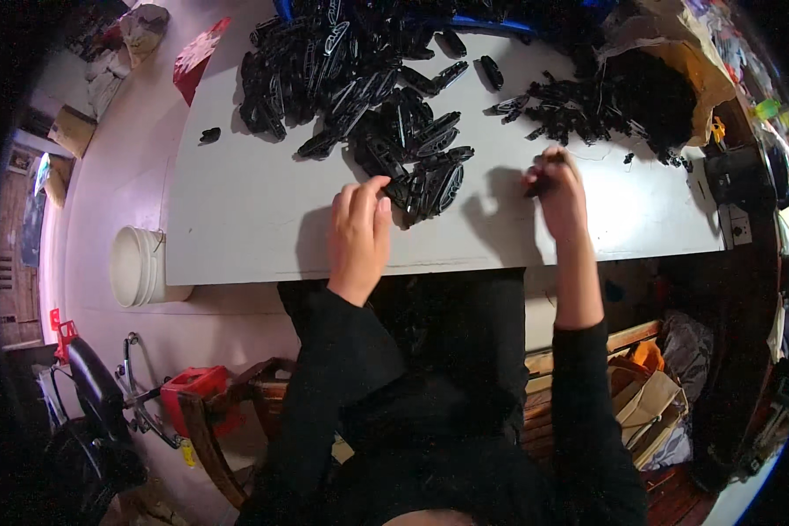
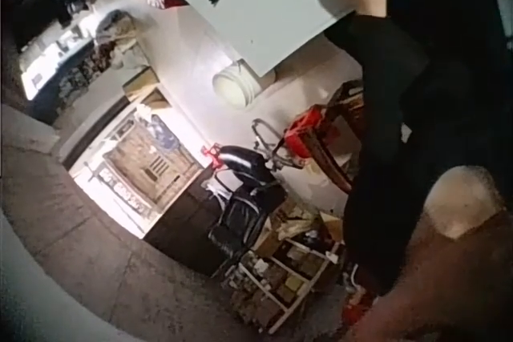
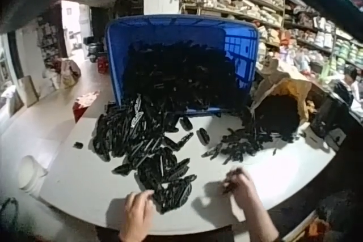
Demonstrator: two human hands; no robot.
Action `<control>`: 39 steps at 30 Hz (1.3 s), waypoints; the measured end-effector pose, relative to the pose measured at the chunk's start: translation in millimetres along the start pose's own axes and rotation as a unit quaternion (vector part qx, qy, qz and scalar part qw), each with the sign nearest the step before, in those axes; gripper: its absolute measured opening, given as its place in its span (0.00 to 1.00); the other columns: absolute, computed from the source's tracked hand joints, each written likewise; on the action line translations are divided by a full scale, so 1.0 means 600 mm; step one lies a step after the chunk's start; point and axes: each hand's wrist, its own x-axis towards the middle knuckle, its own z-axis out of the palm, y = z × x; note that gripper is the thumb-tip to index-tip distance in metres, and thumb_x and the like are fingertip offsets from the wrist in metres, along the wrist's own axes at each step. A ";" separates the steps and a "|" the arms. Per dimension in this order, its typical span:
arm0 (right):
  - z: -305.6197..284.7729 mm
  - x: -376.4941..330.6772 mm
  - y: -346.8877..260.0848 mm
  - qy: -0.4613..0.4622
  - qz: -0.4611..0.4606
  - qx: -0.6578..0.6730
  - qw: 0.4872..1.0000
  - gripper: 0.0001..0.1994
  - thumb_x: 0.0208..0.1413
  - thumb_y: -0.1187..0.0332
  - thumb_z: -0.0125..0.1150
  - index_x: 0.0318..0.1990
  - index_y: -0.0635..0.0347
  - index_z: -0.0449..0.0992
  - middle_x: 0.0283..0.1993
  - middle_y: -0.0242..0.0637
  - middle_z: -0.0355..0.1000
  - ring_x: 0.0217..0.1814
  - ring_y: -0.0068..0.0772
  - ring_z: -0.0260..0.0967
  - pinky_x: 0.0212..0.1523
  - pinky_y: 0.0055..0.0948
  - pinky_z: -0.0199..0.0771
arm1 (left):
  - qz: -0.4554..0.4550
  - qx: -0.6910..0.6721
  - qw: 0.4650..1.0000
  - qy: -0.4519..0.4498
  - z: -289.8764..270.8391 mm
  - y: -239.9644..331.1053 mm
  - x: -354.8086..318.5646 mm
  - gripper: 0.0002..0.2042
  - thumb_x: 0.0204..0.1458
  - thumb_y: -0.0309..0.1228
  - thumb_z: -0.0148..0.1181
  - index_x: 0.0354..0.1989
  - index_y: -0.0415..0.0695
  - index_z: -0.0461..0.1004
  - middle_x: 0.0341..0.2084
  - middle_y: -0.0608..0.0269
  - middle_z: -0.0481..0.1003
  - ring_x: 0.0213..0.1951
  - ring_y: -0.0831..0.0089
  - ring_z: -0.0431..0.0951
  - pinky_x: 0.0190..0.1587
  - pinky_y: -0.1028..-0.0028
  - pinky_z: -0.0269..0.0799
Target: Manual assembly of small black plastic components at a workstation.
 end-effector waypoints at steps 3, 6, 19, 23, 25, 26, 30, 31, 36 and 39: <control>-0.045 0.102 -0.012 0.182 -0.052 -0.513 0.837 0.12 0.52 0.61 0.54 0.31 0.62 0.72 0.19 0.33 0.66 0.21 0.30 0.65 0.23 0.29 0.65 | 0.013 0.027 0.999 -0.018 0.013 -0.018 0.014 0.11 0.55 0.33 0.48 0.44 0.44 0.69 0.34 0.56 0.67 0.35 0.57 0.69 0.37 0.64 0.65; -0.018 0.126 -0.016 0.192 -0.047 -0.744 0.638 0.14 0.50 0.61 0.57 0.34 0.65 0.74 0.30 0.47 0.74 0.32 0.46 0.72 0.32 0.36 0.70 | 0.012 0.062 0.998 -0.023 0.015 -0.017 0.018 0.10 0.53 0.34 0.52 0.40 0.44 0.69 0.34 0.58 0.67 0.35 0.57 0.70 0.35 0.63 0.66; 0.091 -0.070 -0.021 -0.066 0.166 -0.181 0.967 0.06 0.50 0.70 0.60 0.31 0.61 0.71 0.21 0.30 0.68 0.16 0.17 0.59 0.16 0.16 0.57 | -0.207 -0.379 0.901 -0.043 -0.037 0.024 -0.043 0.15 0.56 0.28 0.49 0.51 0.36 0.62 0.28 0.65 0.69 0.26 0.81 0.70 0.29 0.80 0.67; 0.125 -0.118 -0.016 -0.099 0.188 -0.105 0.971 0.07 0.49 0.71 0.61 0.32 0.61 0.70 0.23 0.36 0.71 0.17 0.17 0.61 0.16 0.15 0.57 | -0.233 -0.491 0.834 -0.098 -0.037 0.063 -0.050 0.15 0.60 0.33 0.44 0.53 0.41 0.58 0.25 0.65 0.67 0.19 0.84 0.61 0.21 0.85 0.56; 0.146 -0.137 -0.014 -0.111 0.203 -0.095 0.968 0.07 0.49 0.71 0.61 0.32 0.62 0.71 0.24 0.38 0.72 0.17 0.18 0.61 0.17 0.16 0.57 | -0.231 -0.487 0.836 -0.105 -0.028 0.071 -0.056 0.17 0.61 0.37 0.41 0.54 0.41 0.57 0.24 0.67 0.66 0.19 0.85 0.59 0.21 0.85 0.53; 0.164 -0.147 -0.014 -0.118 0.197 -0.102 0.968 0.06 0.48 0.71 0.61 0.31 0.62 0.71 0.24 0.36 0.72 0.17 0.17 0.61 0.17 0.16 0.57 | -0.231 -0.486 0.837 -0.104 -0.031 0.072 -0.060 0.17 0.61 0.37 0.41 0.54 0.41 0.57 0.24 0.67 0.66 0.19 0.85 0.59 0.21 0.85 0.53; 0.188 -0.167 0.002 -0.143 0.195 -0.130 0.962 0.05 0.49 0.72 0.61 0.31 0.62 0.73 0.20 0.26 0.66 0.18 0.14 0.58 0.17 0.15 0.55 | -0.236 -0.489 0.833 -0.107 -0.034 0.078 -0.068 0.19 0.62 0.37 0.39 0.58 0.43 0.57 0.29 0.72 0.66 0.28 0.89 0.64 0.25 0.88 0.58; 0.195 -0.170 0.006 -0.137 0.190 -0.145 0.961 0.05 0.49 0.72 0.61 0.31 0.62 0.73 0.19 0.25 0.65 0.17 0.13 0.57 0.17 0.15 0.54 | -0.237 -0.465 0.843 -0.131 -0.041 0.077 -0.069 0.20 0.61 0.36 0.38 0.59 0.42 0.55 0.33 0.69 0.67 0.34 0.86 0.66 0.32 0.85 0.61; 0.216 -0.175 0.010 -0.115 0.116 -0.205 0.965 0.05 0.49 0.72 0.61 0.31 0.62 0.71 0.19 0.23 0.63 0.16 0.11 0.53 0.16 0.13 0.50 | -0.051 -0.359 0.924 -0.125 -0.030 0.076 -0.076 0.25 0.60 0.30 0.39 0.64 0.35 0.44 0.60 0.51 0.54 0.60 0.67 0.54 0.61 0.72 0.46; 0.214 -0.178 0.020 -0.104 0.090 -0.206 0.969 0.05 0.50 0.72 0.61 0.32 0.61 0.71 0.19 0.22 0.62 0.16 0.10 0.53 0.16 0.13 0.50 | -0.050 -0.321 0.934 -0.148 -0.038 0.075 -0.077 0.26 0.59 0.28 0.41 0.65 0.38 0.42 0.57 0.54 0.57 0.45 0.71 0.66 0.49 0.75 0.60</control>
